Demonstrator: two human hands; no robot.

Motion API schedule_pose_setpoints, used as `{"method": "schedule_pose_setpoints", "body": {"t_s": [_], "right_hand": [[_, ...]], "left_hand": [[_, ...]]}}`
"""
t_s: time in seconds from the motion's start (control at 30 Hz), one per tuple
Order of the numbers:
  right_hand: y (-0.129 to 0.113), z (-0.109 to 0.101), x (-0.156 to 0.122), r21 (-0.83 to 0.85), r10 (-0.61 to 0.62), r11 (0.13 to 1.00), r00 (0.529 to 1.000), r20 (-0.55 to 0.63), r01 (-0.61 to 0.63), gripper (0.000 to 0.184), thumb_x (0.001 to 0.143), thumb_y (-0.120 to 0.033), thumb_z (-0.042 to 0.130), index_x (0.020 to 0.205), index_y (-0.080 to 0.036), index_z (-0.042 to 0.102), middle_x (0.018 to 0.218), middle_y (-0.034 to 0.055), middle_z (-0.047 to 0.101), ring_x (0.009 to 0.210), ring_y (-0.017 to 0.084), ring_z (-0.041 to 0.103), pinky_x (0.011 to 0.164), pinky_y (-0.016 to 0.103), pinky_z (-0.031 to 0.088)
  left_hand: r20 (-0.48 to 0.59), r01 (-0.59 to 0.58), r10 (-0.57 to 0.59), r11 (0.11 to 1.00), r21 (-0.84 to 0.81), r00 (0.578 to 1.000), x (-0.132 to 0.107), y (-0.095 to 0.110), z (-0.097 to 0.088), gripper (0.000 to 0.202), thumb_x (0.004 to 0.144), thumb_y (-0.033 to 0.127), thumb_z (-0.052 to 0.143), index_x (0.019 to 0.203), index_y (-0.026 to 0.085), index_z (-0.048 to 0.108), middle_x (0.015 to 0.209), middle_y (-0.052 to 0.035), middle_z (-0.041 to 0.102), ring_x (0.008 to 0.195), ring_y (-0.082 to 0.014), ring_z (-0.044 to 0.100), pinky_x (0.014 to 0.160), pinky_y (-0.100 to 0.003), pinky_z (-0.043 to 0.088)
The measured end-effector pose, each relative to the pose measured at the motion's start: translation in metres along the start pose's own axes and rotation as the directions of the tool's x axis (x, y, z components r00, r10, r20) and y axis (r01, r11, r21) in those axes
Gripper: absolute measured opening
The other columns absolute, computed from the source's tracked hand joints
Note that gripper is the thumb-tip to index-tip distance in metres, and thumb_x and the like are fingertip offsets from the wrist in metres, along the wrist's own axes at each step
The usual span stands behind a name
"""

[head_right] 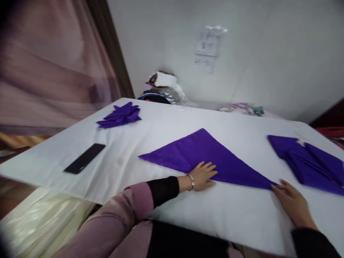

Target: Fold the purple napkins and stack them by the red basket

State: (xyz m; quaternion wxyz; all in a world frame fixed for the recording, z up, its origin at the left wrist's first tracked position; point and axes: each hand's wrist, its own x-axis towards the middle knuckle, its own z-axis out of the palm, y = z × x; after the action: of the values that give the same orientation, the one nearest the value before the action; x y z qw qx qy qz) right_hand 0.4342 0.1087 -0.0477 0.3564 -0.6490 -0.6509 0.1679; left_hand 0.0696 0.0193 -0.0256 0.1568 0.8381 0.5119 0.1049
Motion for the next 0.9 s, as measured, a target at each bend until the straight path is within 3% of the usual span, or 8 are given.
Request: {"method": "schedule_pose_setpoints", "body": {"t_s": [0.07, 0.2, 0.5, 0.77, 0.9], "right_hand": [[0.005, 0.009, 0.008, 0.041, 0.076, 0.996, 0.997, 0.002, -0.076, 0.015, 0.062, -0.042, 0.068, 0.061, -0.027, 0.064, 0.115, 0.0142, 0.062, 0.107, 0.033, 0.057, 0.094, 0.046, 0.041], [0.001, 0.017, 0.018, 0.069, 0.011, 0.998, 1.0, 0.005, -0.011, 0.03, 0.055, -0.049, 0.064, 0.064, -0.021, 0.063, 0.113, 0.0131, 0.064, 0.108, 0.031, 0.056, 0.099, 0.046, 0.037], [-0.004, 0.017, 0.02, 0.056, 0.017, 0.998, 1.0, -0.022, -0.016, 0.019, 0.064, -0.038, 0.064, 0.058, -0.021, 0.06, 0.117, 0.0078, 0.062, 0.111, 0.025, 0.053, 0.101, 0.039, 0.035], [-0.01, 0.012, 0.024, 0.166, -0.037, 0.985, 0.999, -0.016, 0.039, 0.023, 0.071, -0.041, 0.06, 0.06, -0.02, 0.057, 0.121, 0.0091, 0.059, 0.111, 0.024, 0.054, 0.1, 0.041, 0.036], [-0.017, 0.008, 0.02, 0.259, -0.059, 0.965, 0.998, 0.026, 0.051, 0.02, 0.069, -0.04, 0.063, 0.069, -0.02, 0.062, 0.121, 0.009, 0.059, 0.11, 0.027, 0.054, 0.097, 0.046, 0.038]], "left_hand": [[-0.008, -0.013, 0.013, 0.999, -0.029, 1.0, -0.005, -0.003, -0.002, 0.053, 0.089, 0.045, 0.036, 0.134, 0.017, 0.04, 0.148, -0.0105, 0.034, 0.138, -0.026, 0.022, 0.112, -0.049, 0.017], [-0.048, -0.013, 0.013, 1.0, 0.0, 0.999, -0.01, -0.006, -0.003, 0.048, 0.09, 0.041, 0.037, 0.133, 0.021, 0.043, 0.146, -0.0087, 0.038, 0.137, -0.0239, 0.025, 0.112, -0.048, 0.018], [-0.052, -0.041, 0.047, 0.993, 0.112, 0.998, -0.004, -0.015, -0.004, 0.048, 0.091, 0.042, 0.034, 0.133, 0.021, 0.044, 0.145, -0.0081, 0.039, 0.137, -0.0237, 0.028, 0.111, -0.048, 0.022], [-0.059, -0.044, 0.051, 0.992, 0.116, 0.997, -0.006, -0.016, -0.006, 0.05, 0.091, 0.046, 0.031, 0.133, 0.022, 0.044, 0.145, -0.0073, 0.039, 0.137, -0.0227, 0.028, 0.111, -0.048, 0.023], [-0.049, -0.039, 0.045, 0.992, 0.118, 0.998, -0.006, -0.015, -0.008, 0.05, 0.091, 0.046, 0.031, 0.133, 0.022, 0.044, 0.145, -0.0072, 0.038, 0.137, -0.0225, 0.027, 0.111, -0.048, 0.023]]}}
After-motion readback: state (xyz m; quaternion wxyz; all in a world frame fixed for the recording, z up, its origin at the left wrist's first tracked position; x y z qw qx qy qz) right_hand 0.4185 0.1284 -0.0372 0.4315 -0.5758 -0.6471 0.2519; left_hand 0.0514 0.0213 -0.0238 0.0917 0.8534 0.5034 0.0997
